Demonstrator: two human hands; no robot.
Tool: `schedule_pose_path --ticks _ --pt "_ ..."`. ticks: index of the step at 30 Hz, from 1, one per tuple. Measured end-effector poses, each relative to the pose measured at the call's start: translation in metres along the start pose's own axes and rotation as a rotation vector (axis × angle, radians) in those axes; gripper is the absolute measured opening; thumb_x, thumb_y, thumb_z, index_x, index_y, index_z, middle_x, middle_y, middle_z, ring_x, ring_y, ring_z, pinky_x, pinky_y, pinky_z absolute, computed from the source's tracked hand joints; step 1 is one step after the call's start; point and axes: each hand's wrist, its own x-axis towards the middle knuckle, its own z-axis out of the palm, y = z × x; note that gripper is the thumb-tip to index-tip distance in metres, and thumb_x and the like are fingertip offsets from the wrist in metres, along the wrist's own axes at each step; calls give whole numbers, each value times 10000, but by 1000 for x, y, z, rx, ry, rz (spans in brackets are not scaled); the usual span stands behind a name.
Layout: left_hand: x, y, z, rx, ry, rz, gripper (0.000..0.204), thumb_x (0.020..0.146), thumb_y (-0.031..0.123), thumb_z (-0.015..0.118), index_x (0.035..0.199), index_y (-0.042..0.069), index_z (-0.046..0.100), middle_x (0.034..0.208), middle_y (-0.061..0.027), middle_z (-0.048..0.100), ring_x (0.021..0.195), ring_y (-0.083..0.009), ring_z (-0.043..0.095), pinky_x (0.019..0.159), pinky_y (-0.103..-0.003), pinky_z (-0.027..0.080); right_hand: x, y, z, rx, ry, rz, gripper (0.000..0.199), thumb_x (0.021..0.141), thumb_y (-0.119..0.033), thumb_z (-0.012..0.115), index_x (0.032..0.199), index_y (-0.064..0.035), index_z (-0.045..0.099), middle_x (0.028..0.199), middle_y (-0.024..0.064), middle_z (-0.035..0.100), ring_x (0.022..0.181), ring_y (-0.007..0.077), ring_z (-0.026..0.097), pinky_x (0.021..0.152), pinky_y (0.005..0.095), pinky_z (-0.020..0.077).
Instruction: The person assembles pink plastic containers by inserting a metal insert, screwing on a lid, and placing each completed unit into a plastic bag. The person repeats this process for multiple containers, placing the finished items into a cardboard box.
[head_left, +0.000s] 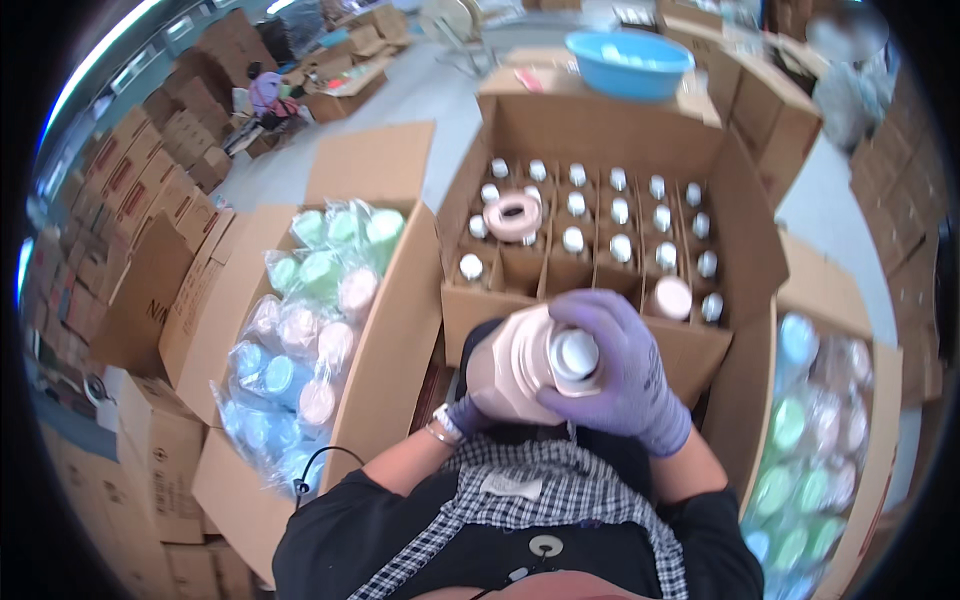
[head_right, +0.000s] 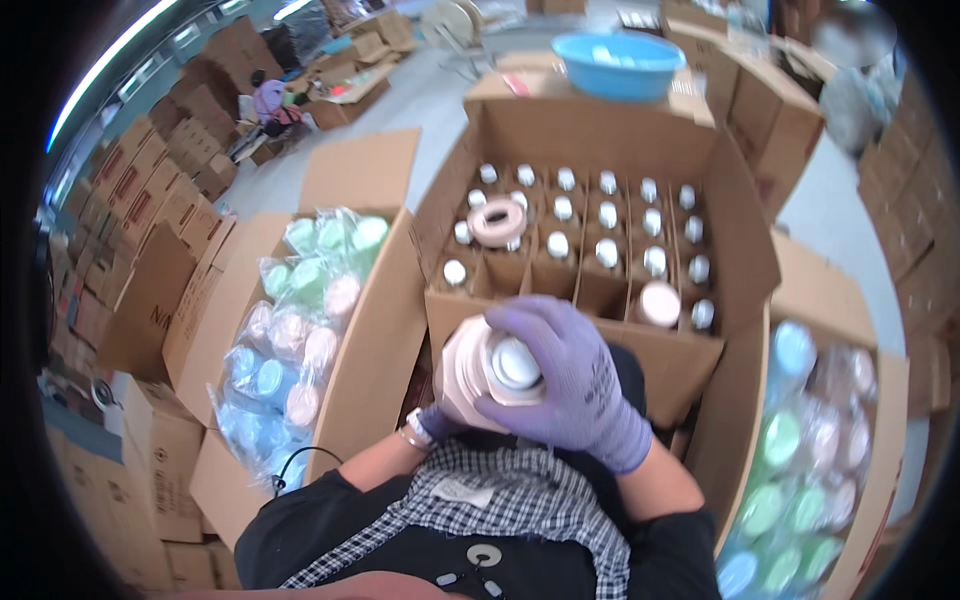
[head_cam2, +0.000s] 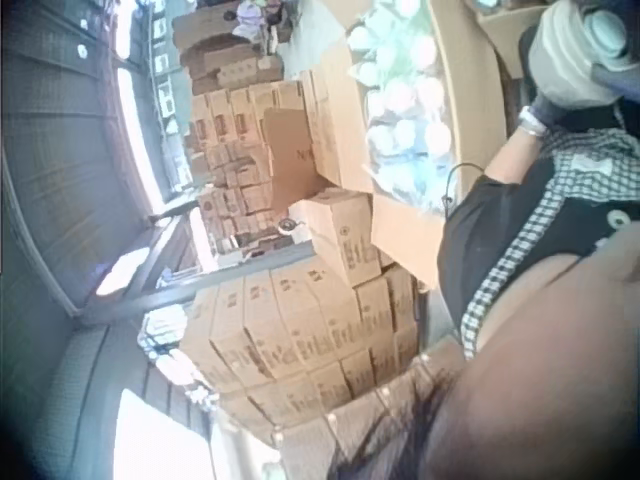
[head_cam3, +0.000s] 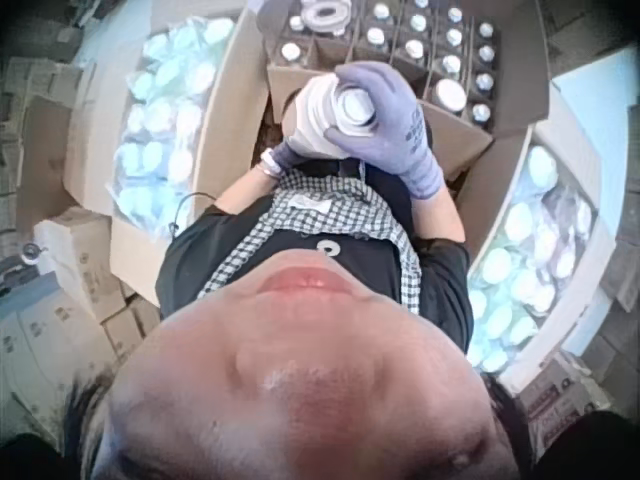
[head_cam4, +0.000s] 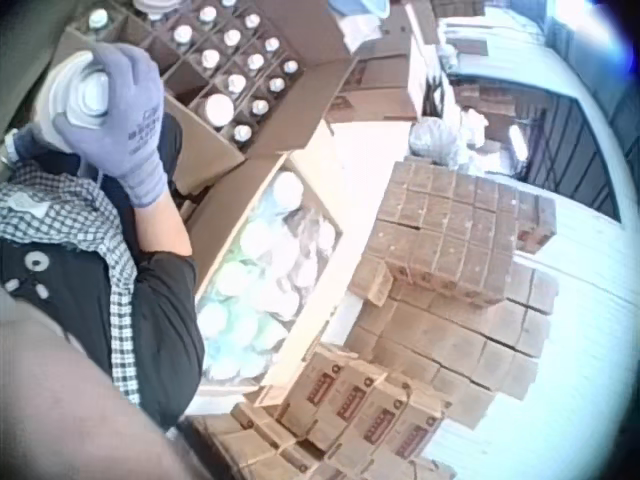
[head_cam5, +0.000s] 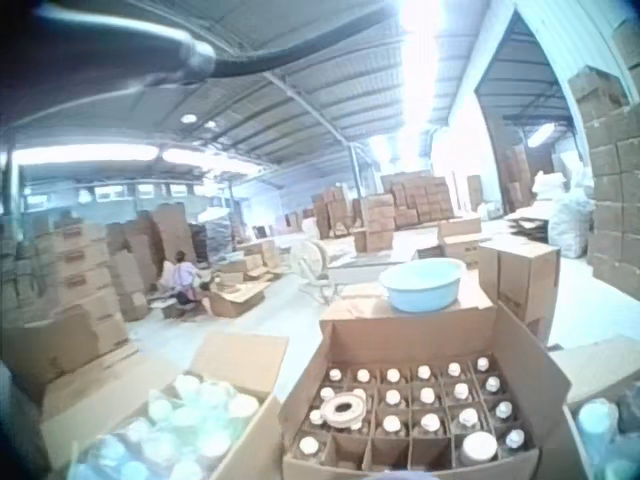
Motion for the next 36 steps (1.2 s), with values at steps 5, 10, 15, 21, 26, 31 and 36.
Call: schedule_pose_path --ticks 5,10,15,21,26,31,36 --pt "-10 -38 23 -166 156 -52 991 792 353 928 1587 64 412 1507 -151 563 1424 -284 554 1177 -405 456 2 -9 1 -11 -55 15 702 704 -289 931 1311 -81 645 1257 160 667 1139 379 670 993 477 546" --pt "-20 -56 30 -276 142 -40 1066 790 376 943 1635 66 372 1574 -149 533 1457 -281 536 1208 -402 440 -4 -15 -1 -36 -66 21 771 665 -289 943 1343 -74 645 1291 160 653 1160 366 667 1004 471 550" --pt "-28 -61 28 -160 91 28 1101 839 393 914 1681 75 279 1661 -130 439 1532 -267 442 1265 -394 362 -6 -18 6 -58 -20 66 790 652 -283 946 1353 -61 656 1280 156 644 1133 348 669 992 463 560" --pt "-17 -23 7 142 197 106 1102 731 421 945 1619 65 399 1582 -140 521 1482 -289 494 1240 -395 385 0 -11 14 -111 -4 19 772 691 -285 934 1370 -50 650 1257 169 644 1130 364 662 991 465 553" --pt "-4 -20 11 179 300 232 1139 555 355 989 1526 24 496 1445 -147 601 1378 -297 574 1182 -409 439 -1 9 18 -118 15 13 789 689 -288 940 1382 -42 653 1227 176 661 1135 381 664 998 465 551" --pt "-38 -83 26 -177 102 -18 1266 690 513 961 1668 72 289 1659 -173 426 1542 -332 426 1287 -481 340 -3 6 22 -125 0 -5 808 676 -357 945 1383 -76 673 1207 144 676 1078 337 678 940 441 568" --pt "-43 -97 27 -351 -30 -130 1091 887 465 837 1710 109 216 1739 -149 313 1598 -313 333 1306 -468 314 1 9 21 -121 -52 -25 875 610 -322 949 1396 -54 673 1259 140 687 1127 308 694 973 423 568"
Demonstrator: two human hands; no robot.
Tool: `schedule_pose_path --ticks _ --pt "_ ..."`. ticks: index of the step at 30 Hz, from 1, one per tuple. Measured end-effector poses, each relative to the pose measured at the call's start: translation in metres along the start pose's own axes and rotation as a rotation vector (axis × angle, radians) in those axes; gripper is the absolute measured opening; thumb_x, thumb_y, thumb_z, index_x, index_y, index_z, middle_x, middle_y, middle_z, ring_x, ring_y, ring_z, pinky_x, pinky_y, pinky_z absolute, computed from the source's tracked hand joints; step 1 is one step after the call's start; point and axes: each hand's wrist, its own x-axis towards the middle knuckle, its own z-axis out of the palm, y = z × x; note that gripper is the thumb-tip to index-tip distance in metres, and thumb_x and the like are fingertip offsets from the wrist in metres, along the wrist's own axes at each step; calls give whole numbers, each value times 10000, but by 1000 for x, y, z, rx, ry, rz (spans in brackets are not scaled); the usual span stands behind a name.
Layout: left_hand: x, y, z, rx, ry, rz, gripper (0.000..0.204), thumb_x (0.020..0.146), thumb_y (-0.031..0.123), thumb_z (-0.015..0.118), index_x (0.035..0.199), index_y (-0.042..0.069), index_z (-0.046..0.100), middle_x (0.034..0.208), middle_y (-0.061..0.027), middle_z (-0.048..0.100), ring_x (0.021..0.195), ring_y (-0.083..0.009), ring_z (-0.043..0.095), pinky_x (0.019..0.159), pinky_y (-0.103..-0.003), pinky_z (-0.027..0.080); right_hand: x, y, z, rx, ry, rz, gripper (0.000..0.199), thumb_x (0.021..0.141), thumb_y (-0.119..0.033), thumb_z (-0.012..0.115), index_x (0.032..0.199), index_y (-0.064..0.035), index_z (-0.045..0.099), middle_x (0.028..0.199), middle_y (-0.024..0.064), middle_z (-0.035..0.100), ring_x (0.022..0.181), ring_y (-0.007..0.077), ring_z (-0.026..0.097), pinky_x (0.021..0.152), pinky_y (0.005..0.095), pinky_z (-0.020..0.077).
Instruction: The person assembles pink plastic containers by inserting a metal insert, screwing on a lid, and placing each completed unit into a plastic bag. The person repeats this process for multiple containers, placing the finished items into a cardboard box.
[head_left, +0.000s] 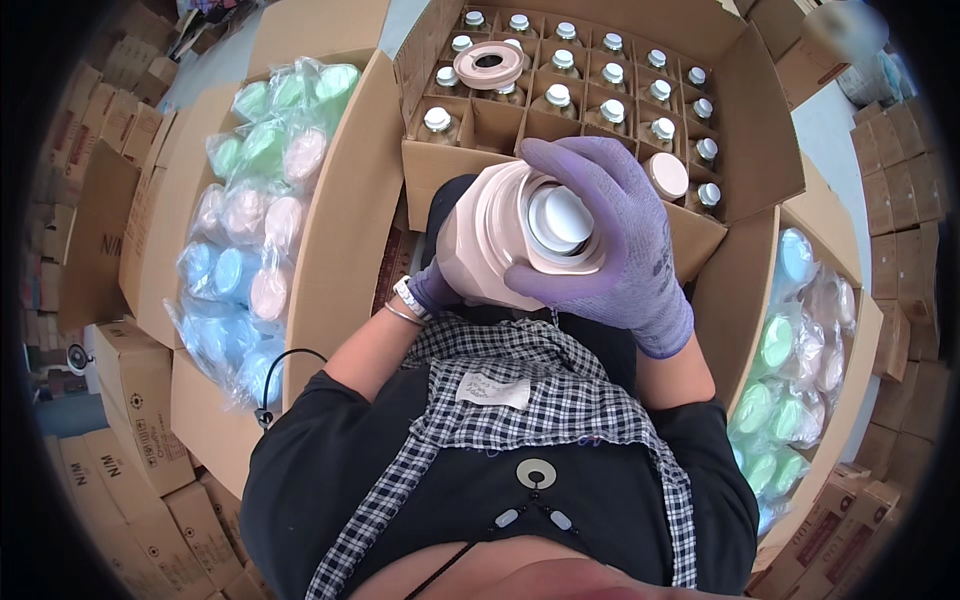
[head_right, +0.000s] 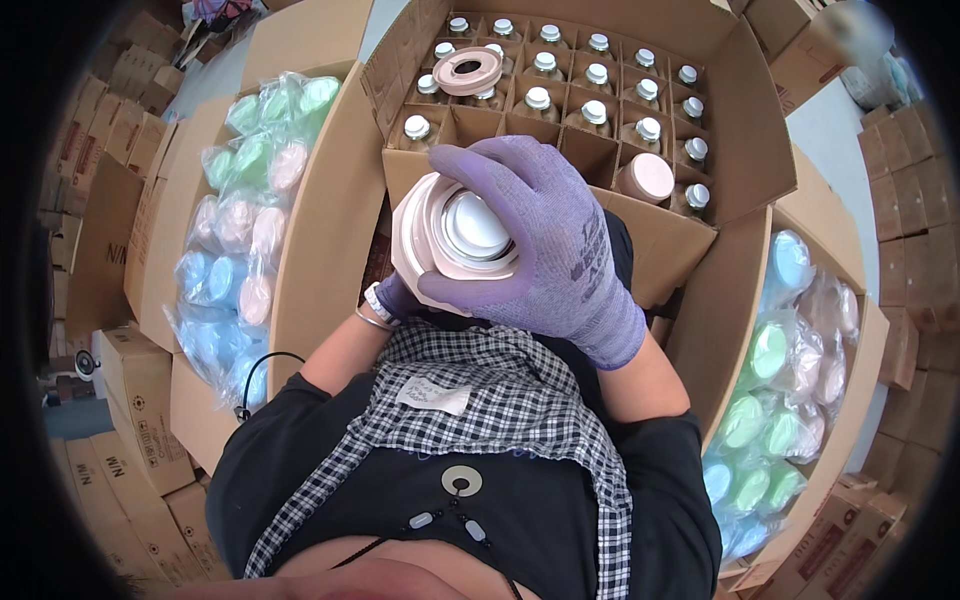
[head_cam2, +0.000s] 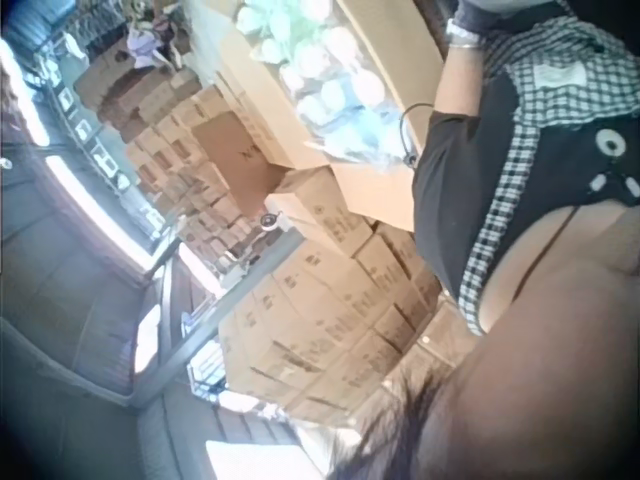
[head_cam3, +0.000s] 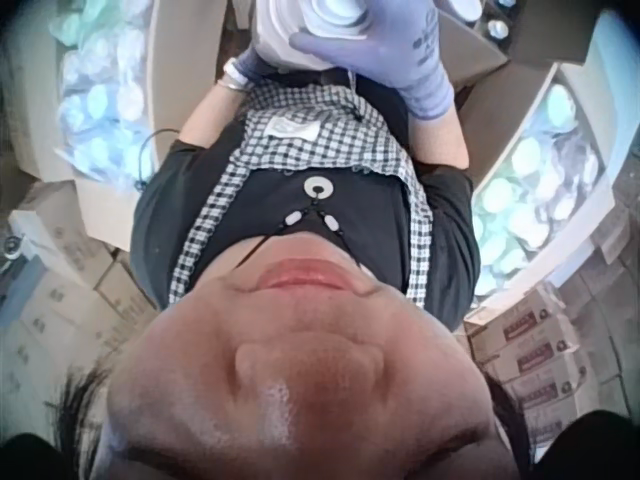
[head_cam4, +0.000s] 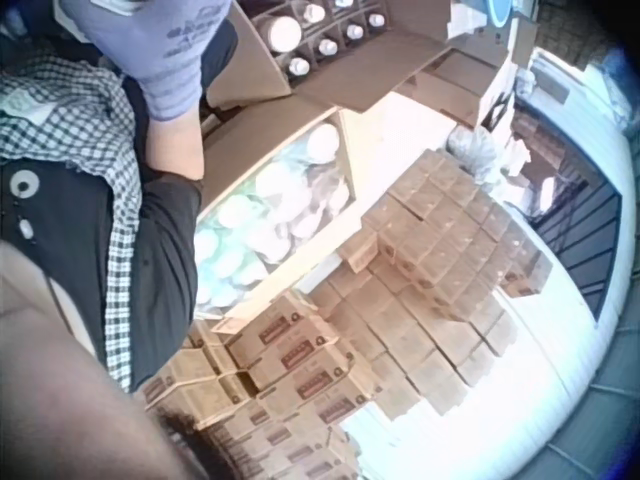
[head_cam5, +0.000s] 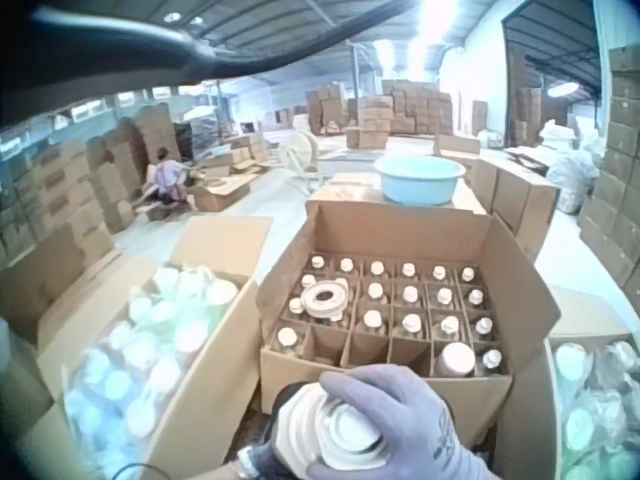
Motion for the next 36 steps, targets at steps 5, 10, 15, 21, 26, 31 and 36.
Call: schedule_pose_path --ticks 5,10,15,21,26,31,36 --pt "-2 -2 -4 -36 -41 -55 980 965 415 780 1712 114 221 1740 -144 316 1597 -302 338 1303 -460 324 -8 5 4 191 32 102 1196 611 -409 1027 1583 -37 437 1342 158 663 1218 303 682 1049 435 555" --pt "-5 -1 -5 -20 12 -46 915 995 382 752 1705 112 243 1727 -144 342 1586 -297 357 1297 -457 340 -18 -1 10 358 62 152 1200 617 -401 1035 1571 -14 418 1340 166 646 1228 326 657 1069 446 512" --pt "-6 0 -4 -9 57 -47 849 1025 348 725 1698 111 265 1713 -145 367 1575 -291 377 1291 -455 357 -23 -3 8 301 54 156 1170 626 -377 1032 1567 -12 438 1353 156 643 1247 319 648 1072 445 508" --pt "-6 2 -3 -24 79 -50 772 1061 308 692 1690 109 291 1697 -146 397 1562 -284 401 1283 -451 376 -20 -7 -3 117 -7 88 1132 595 -362 1025 1536 -21 497 1370 153 646 1254 330 652 1083 447 527" --pt "5 5 1 -15 1 -6 838 1045 303 721 1704 116 238 1719 -140 357 1584 -279 361 1297 -460 356 -14 -12 -12 -32 -18 62 1031 591 -321 988 1482 -24 565 1341 170 643 1245 351 643 1054 452 539" --pt "26 19 3 -99 62 -15 935 1012 336 764 1710 105 187 1722 -156 338 1585 -292 359 1301 -477 332 8 -14 -12 -14 108 93 787 678 -227 918 1388 -39 635 1290 156 660 1147 313 685 991 434 566" --pt "31 8 -6 -138 211 -7 1011 946 360 822 1699 84 207 1702 -180 360 1572 -308 381 1285 -474 349 40 6 7 16 184 -3 556 696 -198 889 1206 -42 733 1137 133 715 979 293 730 857 401 600"
